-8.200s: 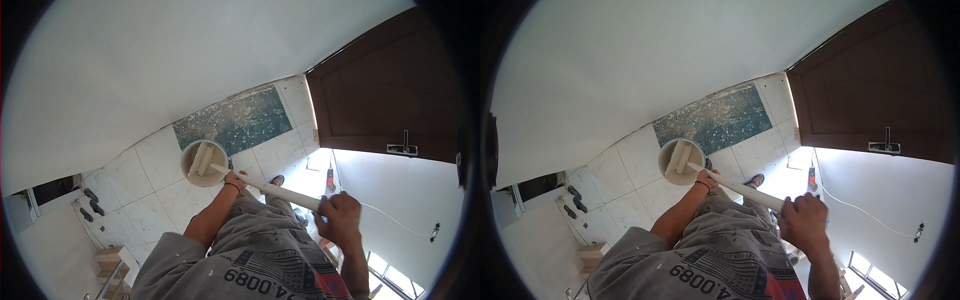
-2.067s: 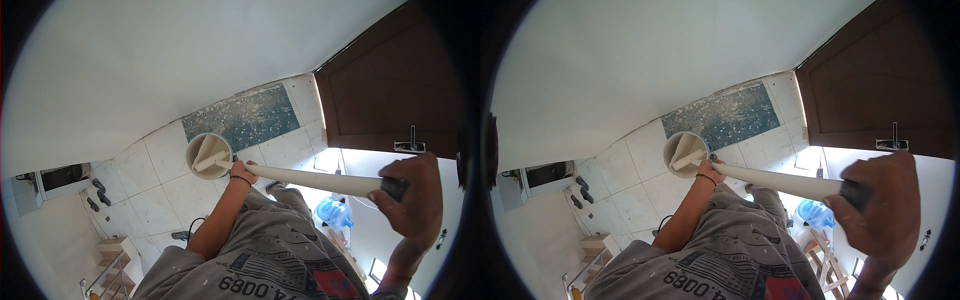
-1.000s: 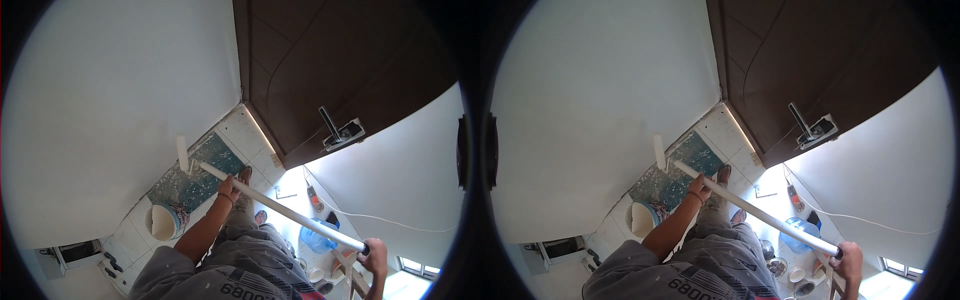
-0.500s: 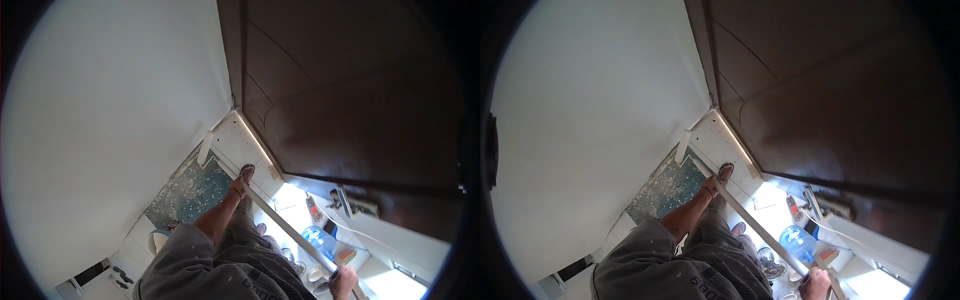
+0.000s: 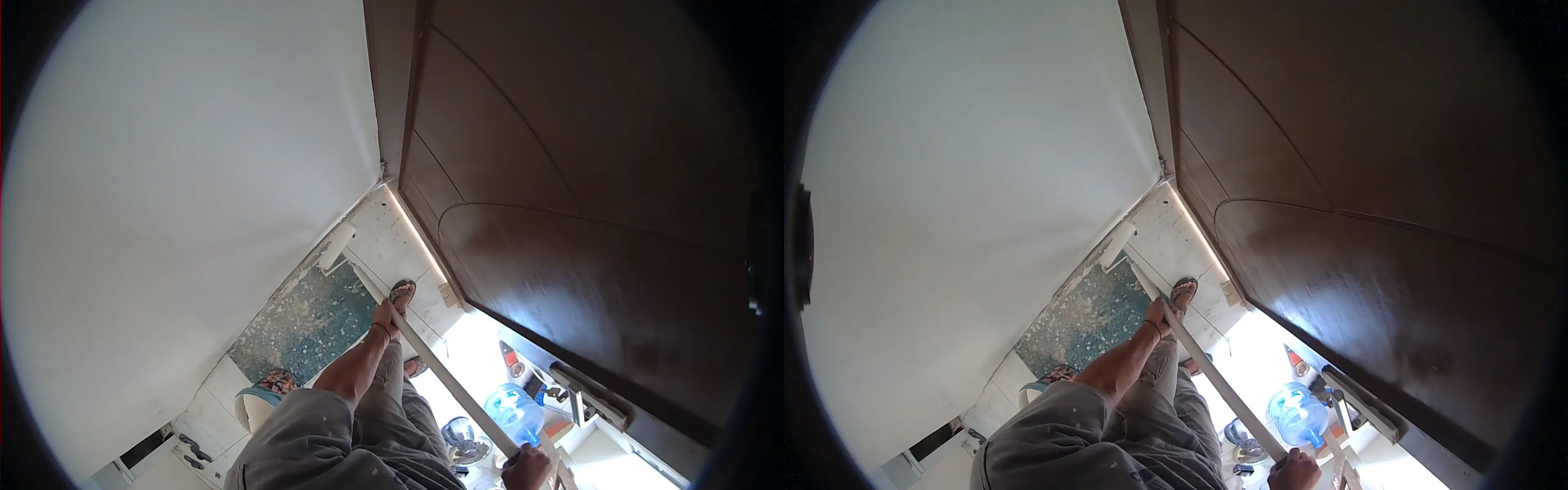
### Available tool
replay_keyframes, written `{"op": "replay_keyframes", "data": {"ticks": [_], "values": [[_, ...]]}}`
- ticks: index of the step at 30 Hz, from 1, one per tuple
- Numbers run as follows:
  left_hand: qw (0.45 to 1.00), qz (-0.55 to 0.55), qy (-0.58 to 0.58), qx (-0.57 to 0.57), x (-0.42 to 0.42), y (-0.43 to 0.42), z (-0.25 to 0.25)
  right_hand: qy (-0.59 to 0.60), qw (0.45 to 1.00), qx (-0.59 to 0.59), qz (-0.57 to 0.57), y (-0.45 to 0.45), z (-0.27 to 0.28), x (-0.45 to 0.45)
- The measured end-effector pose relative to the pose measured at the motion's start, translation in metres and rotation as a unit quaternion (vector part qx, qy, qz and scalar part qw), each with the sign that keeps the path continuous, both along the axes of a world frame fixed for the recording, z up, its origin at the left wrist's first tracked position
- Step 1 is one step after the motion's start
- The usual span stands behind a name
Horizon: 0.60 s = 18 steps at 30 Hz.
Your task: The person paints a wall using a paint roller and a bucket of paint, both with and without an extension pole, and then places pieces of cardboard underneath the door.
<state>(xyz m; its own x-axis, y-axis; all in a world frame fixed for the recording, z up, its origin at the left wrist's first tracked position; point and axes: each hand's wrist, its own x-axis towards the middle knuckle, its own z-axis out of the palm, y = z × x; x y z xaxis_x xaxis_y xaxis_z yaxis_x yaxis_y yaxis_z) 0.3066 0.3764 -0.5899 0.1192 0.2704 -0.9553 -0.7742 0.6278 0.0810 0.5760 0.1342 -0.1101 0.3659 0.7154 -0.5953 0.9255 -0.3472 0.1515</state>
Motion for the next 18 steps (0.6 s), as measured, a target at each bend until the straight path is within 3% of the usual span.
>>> {"op": "replay_keyframes", "data": {"ticks": [6, 18], "values": [[0.999, 0.032, -0.008, -0.008, -0.01, 0.016, -0.05, 0.047, 0.998, -0.018, -0.027, 0.034, -0.066, -0.024], [1.0, 0.008, 0.026, -0.011, -0.011, 0.063, -0.075, 0.045, 0.999, -0.009, -0.023, 0.096, -0.099, -0.023]]}}
